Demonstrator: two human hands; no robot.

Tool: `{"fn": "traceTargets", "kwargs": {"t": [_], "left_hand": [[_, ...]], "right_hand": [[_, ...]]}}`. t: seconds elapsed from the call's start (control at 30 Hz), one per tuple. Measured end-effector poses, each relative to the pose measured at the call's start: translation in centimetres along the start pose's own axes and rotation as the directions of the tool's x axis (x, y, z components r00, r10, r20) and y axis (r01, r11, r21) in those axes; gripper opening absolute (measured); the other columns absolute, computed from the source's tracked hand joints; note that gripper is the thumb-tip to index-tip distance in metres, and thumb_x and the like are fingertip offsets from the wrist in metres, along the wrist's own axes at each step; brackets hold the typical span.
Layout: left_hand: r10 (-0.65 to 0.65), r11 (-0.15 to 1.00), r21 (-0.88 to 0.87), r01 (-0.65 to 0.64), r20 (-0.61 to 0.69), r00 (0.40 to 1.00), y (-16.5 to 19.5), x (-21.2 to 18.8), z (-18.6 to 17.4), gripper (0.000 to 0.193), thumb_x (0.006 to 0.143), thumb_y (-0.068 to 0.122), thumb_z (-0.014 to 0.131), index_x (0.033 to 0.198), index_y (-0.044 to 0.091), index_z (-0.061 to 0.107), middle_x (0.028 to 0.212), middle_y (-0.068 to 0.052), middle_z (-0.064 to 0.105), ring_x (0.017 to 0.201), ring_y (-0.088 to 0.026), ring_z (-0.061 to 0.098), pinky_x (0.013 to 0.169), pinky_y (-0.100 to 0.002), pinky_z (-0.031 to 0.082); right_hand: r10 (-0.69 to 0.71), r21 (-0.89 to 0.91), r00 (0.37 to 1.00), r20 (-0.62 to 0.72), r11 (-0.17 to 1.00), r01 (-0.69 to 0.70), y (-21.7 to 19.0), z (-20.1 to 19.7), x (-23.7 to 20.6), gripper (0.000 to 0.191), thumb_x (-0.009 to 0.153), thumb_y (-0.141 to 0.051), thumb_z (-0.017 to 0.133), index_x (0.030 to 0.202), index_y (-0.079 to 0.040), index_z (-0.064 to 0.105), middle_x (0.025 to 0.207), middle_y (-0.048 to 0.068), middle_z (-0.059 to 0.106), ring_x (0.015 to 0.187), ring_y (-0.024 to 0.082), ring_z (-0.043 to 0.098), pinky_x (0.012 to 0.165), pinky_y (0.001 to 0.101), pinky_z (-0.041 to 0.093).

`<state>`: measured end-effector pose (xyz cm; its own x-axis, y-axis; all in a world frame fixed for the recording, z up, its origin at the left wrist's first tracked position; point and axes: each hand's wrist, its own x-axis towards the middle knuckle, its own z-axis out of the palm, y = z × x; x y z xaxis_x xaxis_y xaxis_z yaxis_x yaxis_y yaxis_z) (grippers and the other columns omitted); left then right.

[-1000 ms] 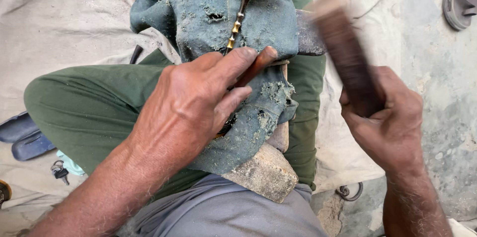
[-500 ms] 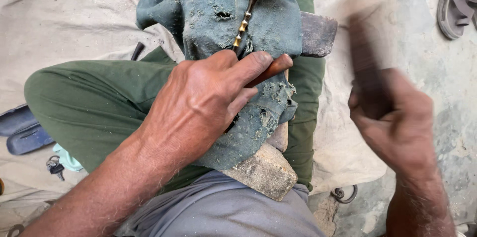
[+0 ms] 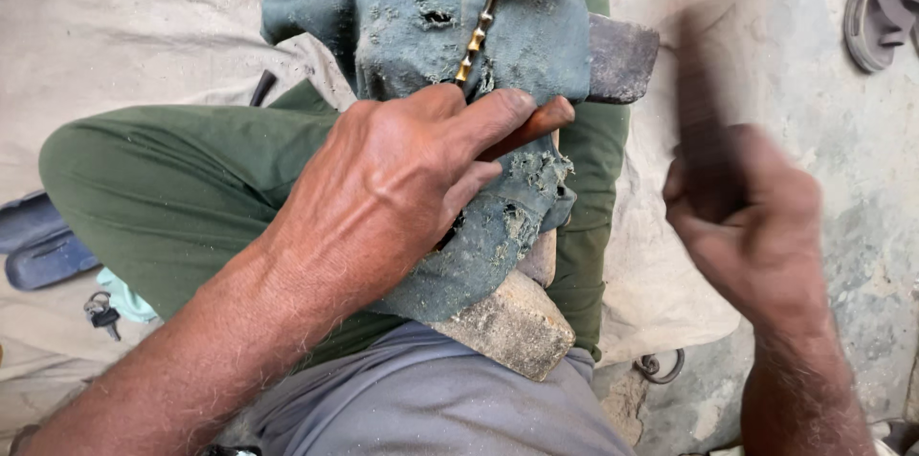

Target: The person sits on the ground with a brass bell-like object held against a cloth-covered brick rest. They hold a wooden punch against the metal surface and strike it repeatedly with a wooden mallet, rotating the object to work different areas of the patterned surface.

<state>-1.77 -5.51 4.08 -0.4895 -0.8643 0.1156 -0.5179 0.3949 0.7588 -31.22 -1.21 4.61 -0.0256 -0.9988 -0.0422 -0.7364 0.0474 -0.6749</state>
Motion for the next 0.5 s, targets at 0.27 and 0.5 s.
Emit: {"fn": "traceTargets", "kwargs": {"t": [0.27, 0.5], "left_hand": [[0.035, 0.999, -0.018, -0.035, -0.004, 0.999, -0.09, 0.23, -0.25, 0.048, 0.090, 0.015, 0.076, 0.135, 0.021, 0.061, 0.089, -0.010, 0.067, 0.074, -0.034, 0.068, 0.060, -0.046, 0.054], [0.018, 1.000, -0.015, -0.018, 0.006, 1.000, -0.37, 0.03, -0.34, 0.047, 0.091, 0.017, 0.076, 0.135, 0.021, 0.060, 0.089, -0.009, 0.066, 0.075, -0.032, 0.068, 0.064, -0.046, 0.056]], "right_hand": [[-0.033, -0.276, 0.991, 0.128, 0.959, 0.068, -0.26, -0.02, 0.24, 0.021, 0.092, 0.004, 0.069, 0.112, -0.001, 0.069, 0.084, 0.006, 0.069, 0.073, 0.016, 0.066, 0.064, 0.0306, 0.051], [-0.112, -0.146, 0.993, 0.048, 0.982, 0.118, 0.58, -0.06, -0.11, 0.015, 0.091, 0.002, 0.073, 0.104, -0.001, 0.066, 0.094, 0.006, 0.070, 0.081, 0.013, 0.068, 0.077, 0.0282, 0.057]]}}
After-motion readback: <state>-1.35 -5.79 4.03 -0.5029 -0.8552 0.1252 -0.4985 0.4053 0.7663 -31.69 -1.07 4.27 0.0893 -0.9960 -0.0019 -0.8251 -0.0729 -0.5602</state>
